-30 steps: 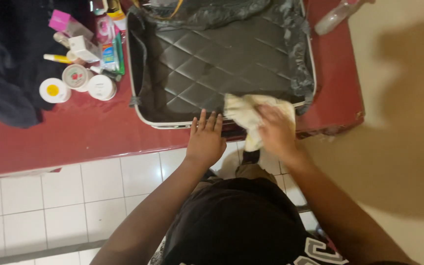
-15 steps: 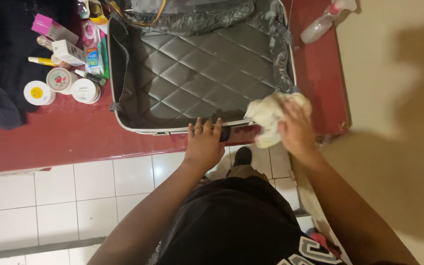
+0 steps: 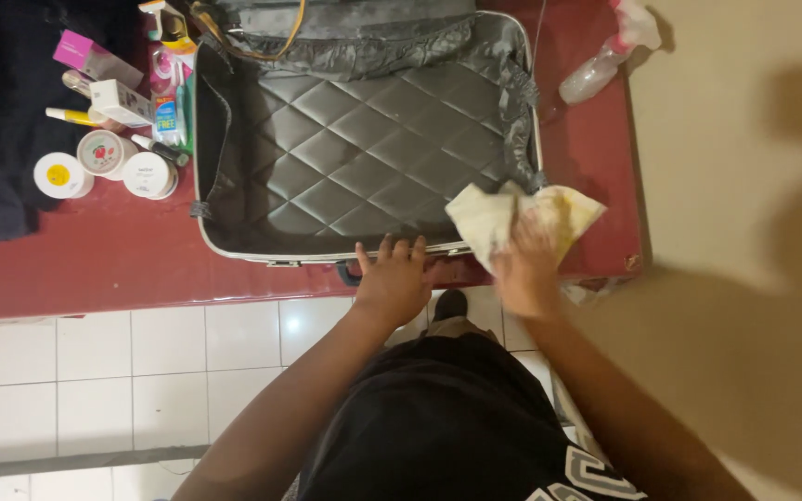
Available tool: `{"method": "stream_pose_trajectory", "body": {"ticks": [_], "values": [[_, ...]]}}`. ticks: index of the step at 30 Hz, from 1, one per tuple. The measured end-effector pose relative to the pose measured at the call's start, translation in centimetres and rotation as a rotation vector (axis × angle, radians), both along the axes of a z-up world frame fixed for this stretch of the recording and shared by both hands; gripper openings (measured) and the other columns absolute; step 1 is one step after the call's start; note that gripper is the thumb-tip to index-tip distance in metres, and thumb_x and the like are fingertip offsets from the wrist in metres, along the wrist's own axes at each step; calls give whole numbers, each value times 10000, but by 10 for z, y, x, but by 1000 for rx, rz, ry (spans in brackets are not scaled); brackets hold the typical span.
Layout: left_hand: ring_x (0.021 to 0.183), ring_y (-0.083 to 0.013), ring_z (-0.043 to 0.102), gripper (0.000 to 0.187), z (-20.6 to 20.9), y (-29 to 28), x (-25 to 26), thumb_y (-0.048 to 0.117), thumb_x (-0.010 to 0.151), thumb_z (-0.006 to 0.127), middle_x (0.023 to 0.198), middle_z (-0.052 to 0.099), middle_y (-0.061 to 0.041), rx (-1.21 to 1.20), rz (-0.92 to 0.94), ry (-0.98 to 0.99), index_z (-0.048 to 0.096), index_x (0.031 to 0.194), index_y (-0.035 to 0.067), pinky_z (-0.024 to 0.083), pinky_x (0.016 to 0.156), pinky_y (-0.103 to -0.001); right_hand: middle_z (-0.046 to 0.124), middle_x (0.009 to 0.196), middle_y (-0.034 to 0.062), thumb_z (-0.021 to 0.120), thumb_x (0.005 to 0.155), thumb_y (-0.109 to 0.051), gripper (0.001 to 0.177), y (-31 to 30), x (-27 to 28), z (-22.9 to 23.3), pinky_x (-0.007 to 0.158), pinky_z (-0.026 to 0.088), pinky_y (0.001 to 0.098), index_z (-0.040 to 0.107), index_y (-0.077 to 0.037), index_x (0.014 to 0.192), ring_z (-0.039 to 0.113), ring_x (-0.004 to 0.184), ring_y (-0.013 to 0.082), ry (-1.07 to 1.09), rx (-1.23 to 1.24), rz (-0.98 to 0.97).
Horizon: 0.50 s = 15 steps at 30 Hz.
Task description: Cleaning the exterior and interior of an open suitcase using a cloth.
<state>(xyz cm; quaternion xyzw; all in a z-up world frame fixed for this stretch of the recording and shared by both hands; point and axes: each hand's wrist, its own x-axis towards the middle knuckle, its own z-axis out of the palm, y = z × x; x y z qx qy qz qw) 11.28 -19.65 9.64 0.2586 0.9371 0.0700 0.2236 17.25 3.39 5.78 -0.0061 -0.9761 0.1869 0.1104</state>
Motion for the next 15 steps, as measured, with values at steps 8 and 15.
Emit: {"method": "stream_pose_trajectory", "body": {"ticks": [8,15], "values": [[1536,-337,290,670,-1,17,6,404,954,617,1557,424,-142,-19,2,-85,395,1498,80,169,1195,-717,560,1424,187,541,956,-191,535,33,-6,22,1173,326,513,553,-98,1482,452,1375,375,-368,-95,100],[1579,-315,116,955,-1,-25,16,396,855,666,1706,160,-89,-36,31,121,172,1635,154,146,1256,-550,464,1586,259,570,936,-149,454,-46,-1,-19,1196,223,588,604,67,1334,345,1500,435,18,-27,116]]}}
